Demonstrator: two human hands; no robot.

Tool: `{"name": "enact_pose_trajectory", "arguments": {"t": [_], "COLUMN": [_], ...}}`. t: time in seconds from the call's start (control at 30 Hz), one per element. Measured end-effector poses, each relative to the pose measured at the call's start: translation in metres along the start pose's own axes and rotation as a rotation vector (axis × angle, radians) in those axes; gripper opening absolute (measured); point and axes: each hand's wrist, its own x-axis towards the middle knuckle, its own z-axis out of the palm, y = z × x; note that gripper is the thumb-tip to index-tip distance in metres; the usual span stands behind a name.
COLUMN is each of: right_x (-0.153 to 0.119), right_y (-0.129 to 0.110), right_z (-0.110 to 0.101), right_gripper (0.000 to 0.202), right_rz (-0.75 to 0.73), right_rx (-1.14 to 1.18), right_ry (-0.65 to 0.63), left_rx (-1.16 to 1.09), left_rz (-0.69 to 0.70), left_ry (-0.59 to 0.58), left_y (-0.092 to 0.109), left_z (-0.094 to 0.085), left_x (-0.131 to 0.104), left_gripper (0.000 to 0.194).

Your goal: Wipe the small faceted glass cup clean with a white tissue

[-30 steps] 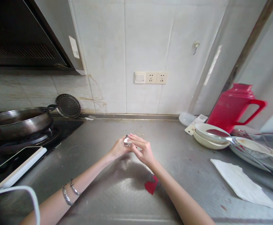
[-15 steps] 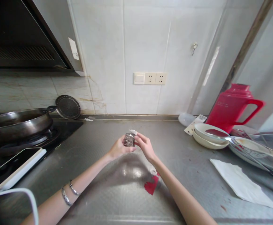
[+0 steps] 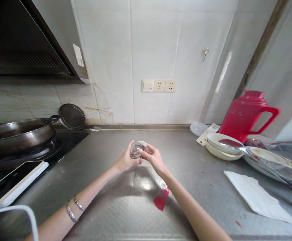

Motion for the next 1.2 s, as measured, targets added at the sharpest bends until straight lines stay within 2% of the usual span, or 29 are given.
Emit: {"name": "enact_pose_trajectory", "arguments": {"t": [0.13, 0.3, 0.4, 0.53, 0.67, 0.8, 0.93, 1.07, 1.2], "right_x": [0.003, 0.008, 0.007, 0.004, 0.004, 0.01, 0.01, 0.0, -0.006], "right_y": [0.002, 0.009, 0.011, 0.006, 0.003, 0.009, 0.013, 0.01, 0.01], "right_z": [-0.004, -0.009, -0.006, 0.0, 0.0, -0.007, -0.011, -0.006, -0.002], "right_gripper": [0.039, 0.039, 0.035, 0.033, 0.039, 0.04, 0.039, 0.028, 0.027], "right_rz": [0.079, 0.229, 0.274, 0.273, 0.257, 0.111, -0.25, -0.602, -0.78], "right_rx": [0.126, 0.207, 0.247, 0.275, 0.171, -0.114, -0.47, -0.694, -0.762], "right_ry": [-0.004, -0.016, 0.0, 0.021, 0.054, 0.148, 0.209, 0.169, 0.132], "left_rx": [0.084, 0.246, 0.312, 0.353, 0.399, 0.4, 0.391, 0.387, 0.367], "left_rz": [0.078, 0.165, 0.181, 0.231, 0.27, 0.279, 0.26, 0.279, 0.303], "left_ry": [-0.085, -0.039, 0.007, 0.005, 0.058, 0.105, 0.137, 0.197, 0.221], "left_y": [0.005, 0.005, 0.005, 0.005, 0.002, -0.003, -0.004, -0.003, -0.005], "left_z": [0.0, 0.001, 0.002, 0.003, 0.004, 0.006, 0.009, 0.012, 0.012], "left_x": [-0.002, -0.005, -0.005, -0.006, -0.006, -0.008, -0.01, -0.01, -0.008], "left_gripper": [0.13, 0.125, 0.112, 0.086, 0.081, 0.084, 0.082, 0.078, 0.073]}}
